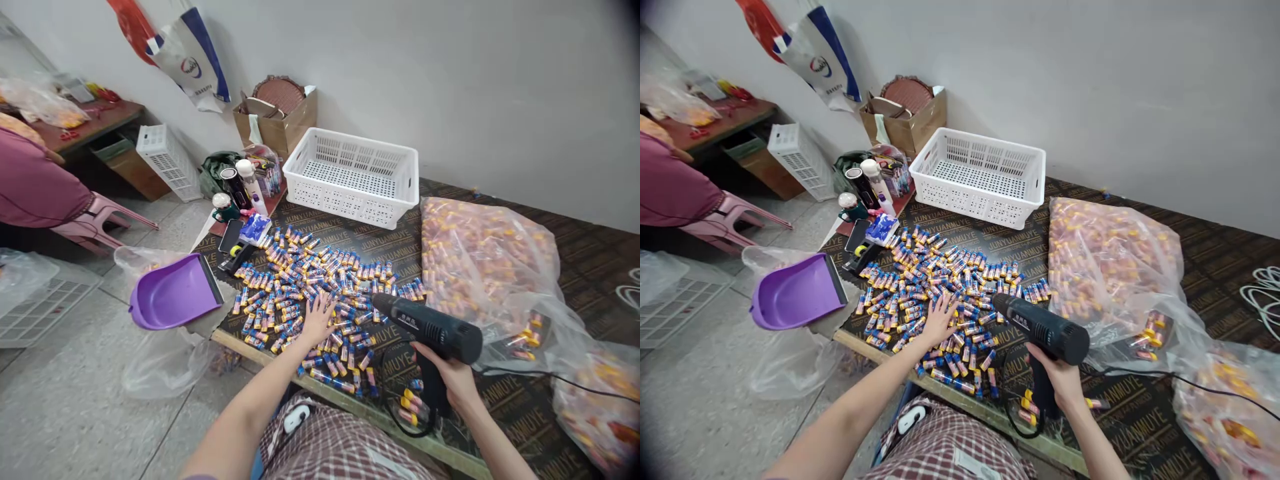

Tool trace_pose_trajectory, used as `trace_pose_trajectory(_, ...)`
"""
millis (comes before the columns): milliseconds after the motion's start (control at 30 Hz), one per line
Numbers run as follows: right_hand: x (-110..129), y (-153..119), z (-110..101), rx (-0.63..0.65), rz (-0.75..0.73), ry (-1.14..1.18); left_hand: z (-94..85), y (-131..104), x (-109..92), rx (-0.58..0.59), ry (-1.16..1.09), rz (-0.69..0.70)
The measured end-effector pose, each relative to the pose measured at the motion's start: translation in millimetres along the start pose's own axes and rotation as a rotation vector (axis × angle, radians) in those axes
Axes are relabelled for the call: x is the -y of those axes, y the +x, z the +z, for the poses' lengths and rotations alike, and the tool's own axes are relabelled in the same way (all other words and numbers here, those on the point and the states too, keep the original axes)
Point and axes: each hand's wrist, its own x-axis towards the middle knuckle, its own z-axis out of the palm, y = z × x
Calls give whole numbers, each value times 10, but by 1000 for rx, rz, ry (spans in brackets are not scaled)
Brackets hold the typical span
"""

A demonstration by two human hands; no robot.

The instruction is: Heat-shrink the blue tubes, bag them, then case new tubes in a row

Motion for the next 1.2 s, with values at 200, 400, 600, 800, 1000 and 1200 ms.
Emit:
trace_pose_trajectory(200,265,266,639,110,-149,-62,-168,-164,5,-127,-95,-112)
trace_pose_trajectory(400,348,405,793,141,-184,-122,-397,-967,694,-368,-42,-409)
trace_pose_trajectory(600,483,548,1101,177,-244,-88,-381,-1889,1256,-416,77,-705)
trace_pose_trajectory(800,606,512,1465,344,-269,-221,-358,-2129,1294,-400,36,-811)
trace_pose_trajectory(1000,540,272,1648,505,-404,-362,-314,-2182,1287,-408,-8,-853)
trace_pose_trajectory(1200,378,81,1778,557,-407,-393,-213,-2121,1237,-381,-36,-850)
